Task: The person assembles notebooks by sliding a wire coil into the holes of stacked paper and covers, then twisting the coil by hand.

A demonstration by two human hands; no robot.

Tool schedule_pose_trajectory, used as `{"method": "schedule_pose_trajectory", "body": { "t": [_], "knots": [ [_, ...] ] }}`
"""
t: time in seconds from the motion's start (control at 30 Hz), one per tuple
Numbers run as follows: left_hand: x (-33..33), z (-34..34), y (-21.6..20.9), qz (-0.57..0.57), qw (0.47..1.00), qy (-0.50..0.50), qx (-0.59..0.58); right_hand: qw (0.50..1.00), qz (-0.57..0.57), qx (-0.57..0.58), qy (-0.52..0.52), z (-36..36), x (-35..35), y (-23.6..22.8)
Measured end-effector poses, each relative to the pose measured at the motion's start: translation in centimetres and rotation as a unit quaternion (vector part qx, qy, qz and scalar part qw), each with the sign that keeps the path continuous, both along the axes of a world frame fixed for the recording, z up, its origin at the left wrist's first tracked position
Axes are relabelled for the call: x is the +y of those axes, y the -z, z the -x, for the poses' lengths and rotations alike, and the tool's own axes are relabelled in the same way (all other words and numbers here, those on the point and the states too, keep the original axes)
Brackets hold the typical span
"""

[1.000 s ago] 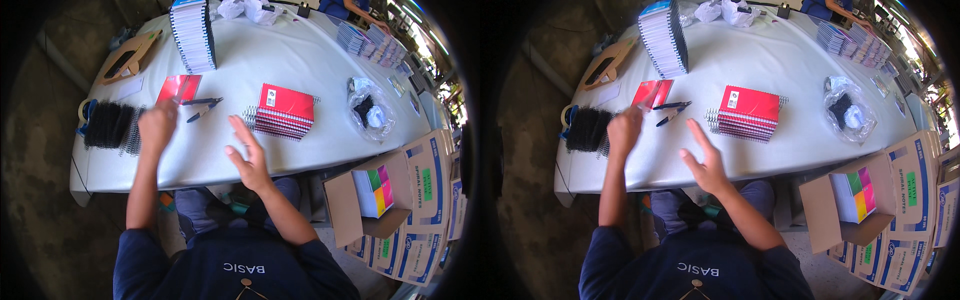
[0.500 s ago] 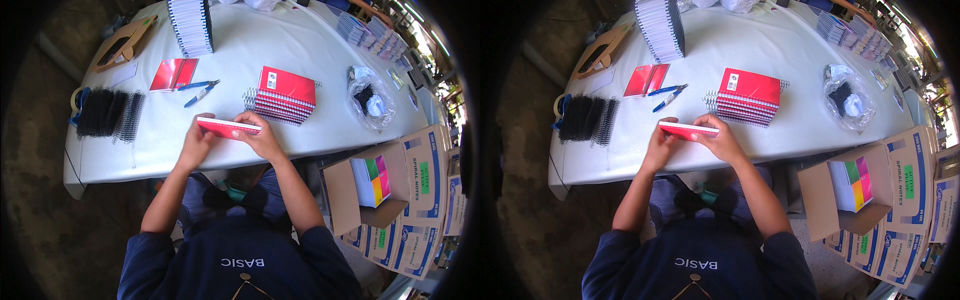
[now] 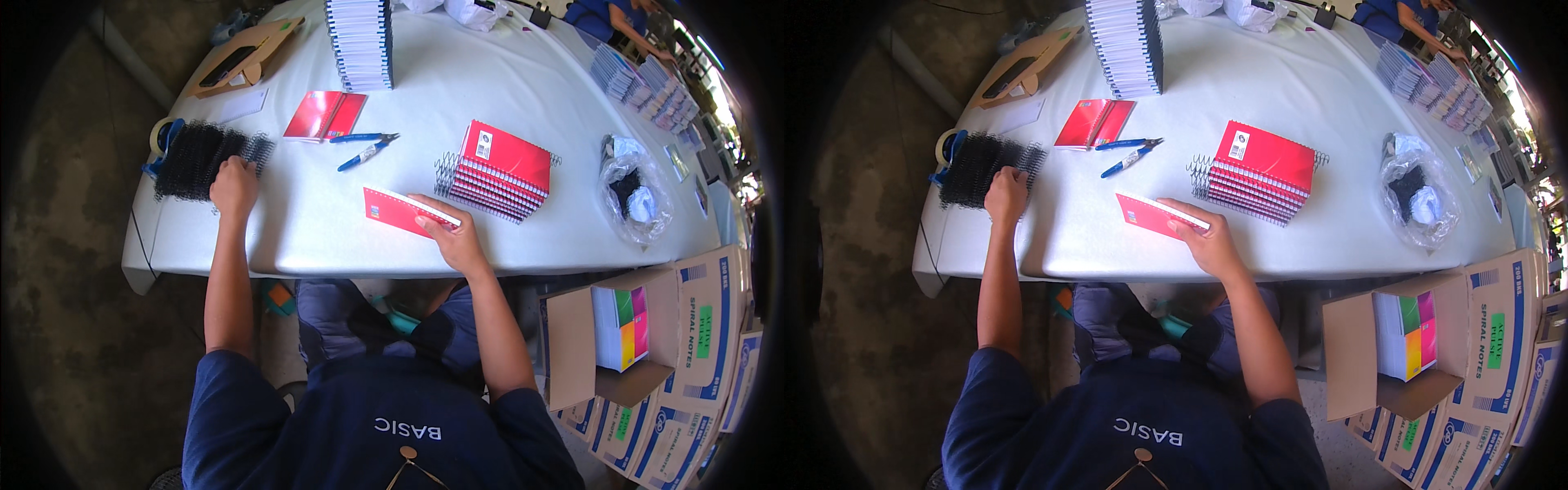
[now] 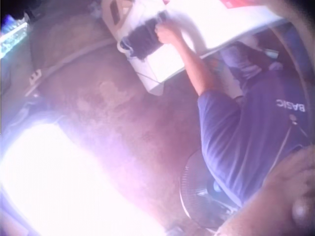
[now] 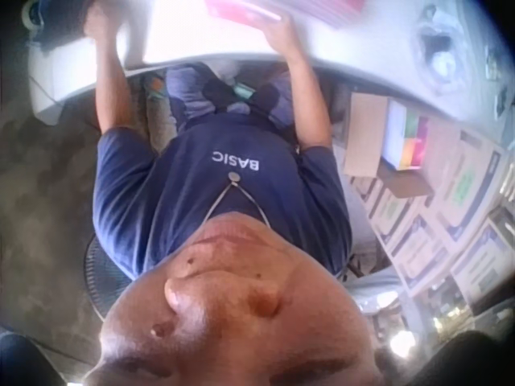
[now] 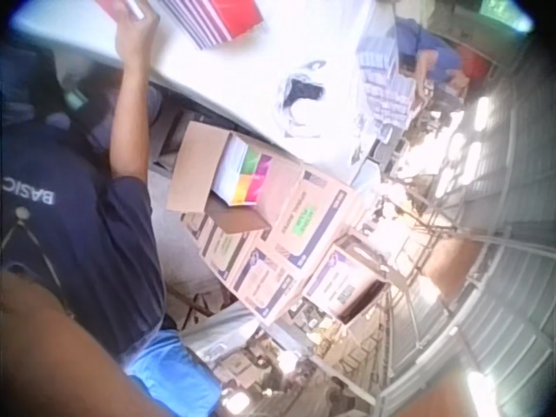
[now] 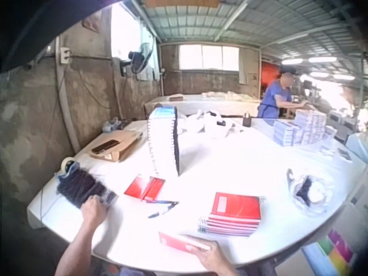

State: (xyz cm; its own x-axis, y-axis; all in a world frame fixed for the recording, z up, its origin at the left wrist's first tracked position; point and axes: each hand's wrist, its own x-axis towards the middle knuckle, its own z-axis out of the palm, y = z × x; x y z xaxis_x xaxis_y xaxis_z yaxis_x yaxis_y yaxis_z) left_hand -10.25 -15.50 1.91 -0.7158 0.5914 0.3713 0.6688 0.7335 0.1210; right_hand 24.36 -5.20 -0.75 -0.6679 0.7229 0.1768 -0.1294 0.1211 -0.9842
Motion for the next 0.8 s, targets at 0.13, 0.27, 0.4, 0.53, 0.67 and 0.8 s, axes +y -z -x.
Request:
{"method": "schedule_pose_trajectory", "body": {
  "t": [0.13, 0.27, 0.4, 0.53, 0.67, 0.8],
  "knots": [
    [-0.4, -0.6, -0.6, -0.132, 0.978, 0.115, -0.113, 1.0, -0.003, 0.003, -0.002, 0.1, -0.2, -0.2],
    [-0.1, -8.1, -1.4, -0.153, 0.777, 0.371, -0.485, 1.0, -0.005, -0.001, 0.01, -0.3, 0.0, 0.1],
    [0.3, -11.6, -0.5, -0.124, 0.736, 0.395, -0.535, 1.0, -0.009, 0.005, 0.006, -0.1, 0.1, 0.3],
    [0.6, -11.2, -1.0, -0.053, 0.761, 0.386, -0.518, 1.0, -0.006, 0.012, 0.003, 0.1, 0.1, 0.5],
    [1.1, -10.6, -2.2, -0.015, 0.73, 0.317, -0.606, 1.0, -0.008, -0.003, 0.0, -0.1, 0.0, 0.3],
    [2.0, -10.4, -3.3, -0.104, 0.713, 0.42, -0.553, 1.0, -0.009, -0.006, -0.014, -0.1, 0.0, 0.7]
  ]
}}
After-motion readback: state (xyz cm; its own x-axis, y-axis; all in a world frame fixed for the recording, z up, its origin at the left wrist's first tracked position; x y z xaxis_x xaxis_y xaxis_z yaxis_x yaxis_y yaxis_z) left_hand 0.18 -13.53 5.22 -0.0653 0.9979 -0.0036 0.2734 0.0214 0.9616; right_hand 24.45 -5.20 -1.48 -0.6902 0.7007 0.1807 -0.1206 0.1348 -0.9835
